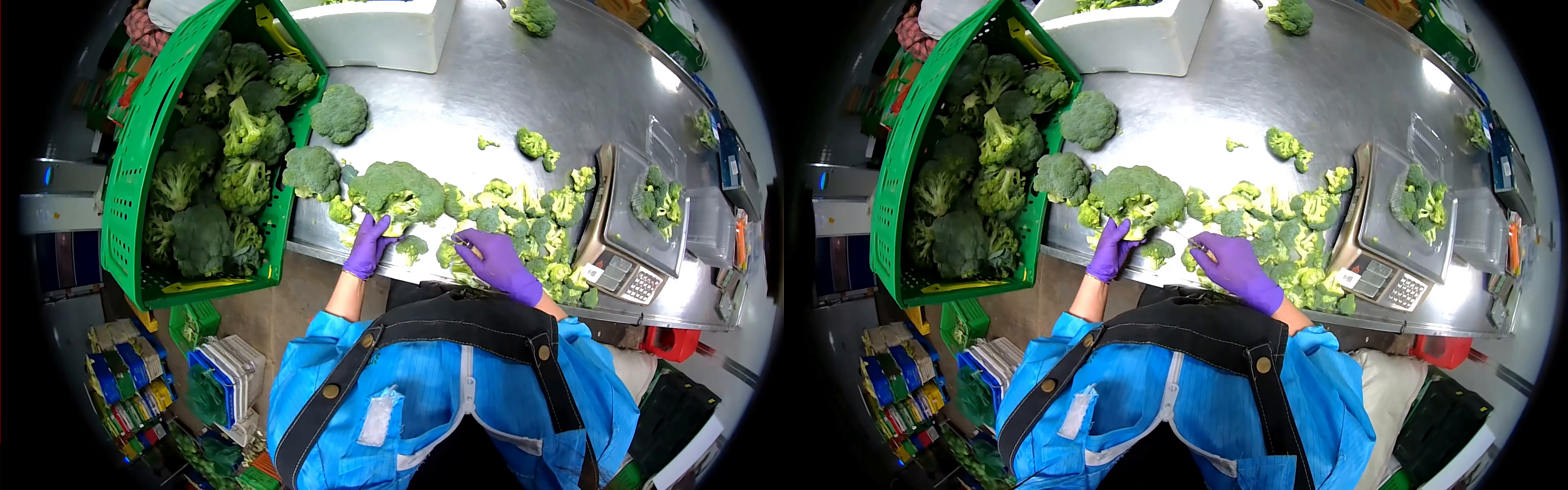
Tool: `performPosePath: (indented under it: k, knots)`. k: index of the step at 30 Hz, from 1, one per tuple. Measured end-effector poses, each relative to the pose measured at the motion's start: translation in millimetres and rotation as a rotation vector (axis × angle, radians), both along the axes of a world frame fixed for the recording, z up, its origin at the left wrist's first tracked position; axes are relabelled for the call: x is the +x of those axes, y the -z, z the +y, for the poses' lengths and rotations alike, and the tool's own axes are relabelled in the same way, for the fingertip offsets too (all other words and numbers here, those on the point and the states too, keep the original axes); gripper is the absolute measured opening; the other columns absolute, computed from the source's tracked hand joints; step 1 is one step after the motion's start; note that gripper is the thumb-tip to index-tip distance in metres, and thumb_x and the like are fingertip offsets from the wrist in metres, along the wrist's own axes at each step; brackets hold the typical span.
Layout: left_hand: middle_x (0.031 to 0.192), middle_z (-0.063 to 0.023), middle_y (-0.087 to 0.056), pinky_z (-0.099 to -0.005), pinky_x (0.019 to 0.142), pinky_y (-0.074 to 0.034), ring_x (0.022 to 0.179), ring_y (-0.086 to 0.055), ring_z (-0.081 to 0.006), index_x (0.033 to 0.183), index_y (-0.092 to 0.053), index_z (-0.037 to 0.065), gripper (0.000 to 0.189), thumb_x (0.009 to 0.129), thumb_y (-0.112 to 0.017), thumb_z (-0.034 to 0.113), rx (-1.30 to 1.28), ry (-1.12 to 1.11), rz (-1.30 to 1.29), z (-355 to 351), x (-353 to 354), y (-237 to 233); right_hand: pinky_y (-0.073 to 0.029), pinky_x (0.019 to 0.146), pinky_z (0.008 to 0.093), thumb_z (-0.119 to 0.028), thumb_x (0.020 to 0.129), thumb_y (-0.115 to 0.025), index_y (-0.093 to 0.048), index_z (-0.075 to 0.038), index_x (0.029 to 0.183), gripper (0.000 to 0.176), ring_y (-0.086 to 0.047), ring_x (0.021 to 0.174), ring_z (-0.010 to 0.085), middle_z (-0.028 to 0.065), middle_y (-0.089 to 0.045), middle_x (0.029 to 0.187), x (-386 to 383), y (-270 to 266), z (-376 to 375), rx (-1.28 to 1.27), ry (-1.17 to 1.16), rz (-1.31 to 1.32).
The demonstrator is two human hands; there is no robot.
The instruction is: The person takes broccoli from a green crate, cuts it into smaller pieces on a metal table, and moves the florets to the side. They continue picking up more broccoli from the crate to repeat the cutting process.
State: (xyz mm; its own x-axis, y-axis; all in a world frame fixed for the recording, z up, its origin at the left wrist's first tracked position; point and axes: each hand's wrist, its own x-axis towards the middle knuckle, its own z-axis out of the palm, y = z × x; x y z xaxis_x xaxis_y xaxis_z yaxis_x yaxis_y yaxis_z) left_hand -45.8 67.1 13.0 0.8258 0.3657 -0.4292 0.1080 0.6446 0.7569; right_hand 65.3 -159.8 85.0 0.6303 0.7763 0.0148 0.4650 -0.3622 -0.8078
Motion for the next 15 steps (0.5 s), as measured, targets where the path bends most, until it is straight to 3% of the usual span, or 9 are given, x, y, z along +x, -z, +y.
performPosePath:
  k: [2, 4, 8, 15]
  knots:
    - [0.109, -0.0123, -0.054, -0.0284, 0.07, -0.054, 0.093, -0.059, -0.0193, 0.12, -0.038, -0.001, 0.041, 0.086, -0.056, 0.014, 0.061, 0.071, 0.071, 11.0, -0.2, 2.1, -0.046, 0.055, 0.0393, -0.025, 0.084, -0.055, -0.058, -0.008, 0.09, 0.019, -0.06, 0.06, 0.0293, 0.0121, -0.062, 0.072, 1.5, -2.7, 0.9, 0.047, 0.002, 0.033]
    - [0.102, -0.0096, -0.059, -0.0264, 0.063, -0.054, 0.08, -0.062, -0.0162, 0.117, -0.043, -0.001, 0.042, 0.085, -0.058, 0.022, 0.209, 0.179, 0.192, 16.5, 1.4, 8.3, -0.046, 0.054, 0.041, -0.025, 0.084, -0.055, -0.056, -0.007, 0.088, 0.019, -0.059, 0.06, 0.0309, 0.0135, -0.06, 0.069, 4.8, -2.8, 4.3, -0.169, -0.051, -0.13]
    - [0.101, -0.0101, -0.059, -0.0262, 0.058, -0.054, 0.077, -0.062, -0.0159, 0.118, -0.043, 0.0, 0.043, 0.085, -0.058, 0.023, 0.081, 0.118, 0.322, 16.1, 3.9, 18.5, -0.046, 0.057, 0.0421, -0.026, 0.084, -0.054, -0.058, -0.007, 0.091, 0.021, -0.059, 0.064, 0.0334, 0.0144, -0.061, 0.072, 5.0, 3.2, 15.1, -0.254, -0.079, -0.221]
    - [0.099, -0.009, -0.06, -0.0237, 0.056, -0.053, 0.075, -0.062, -0.0151, 0.118, -0.043, 0.001, 0.043, 0.084, -0.059, 0.022, 0.1, 0.172, 0.267, 16.4, 6.6, 10.9, -0.046, 0.054, 0.042, -0.025, 0.085, -0.052, -0.052, -0.005, 0.086, 0.021, -0.059, 0.059, 0.0323, 0.0144, -0.058, 0.064, 20.9, -2.8, 39.6, -0.33, -0.2, -0.303]
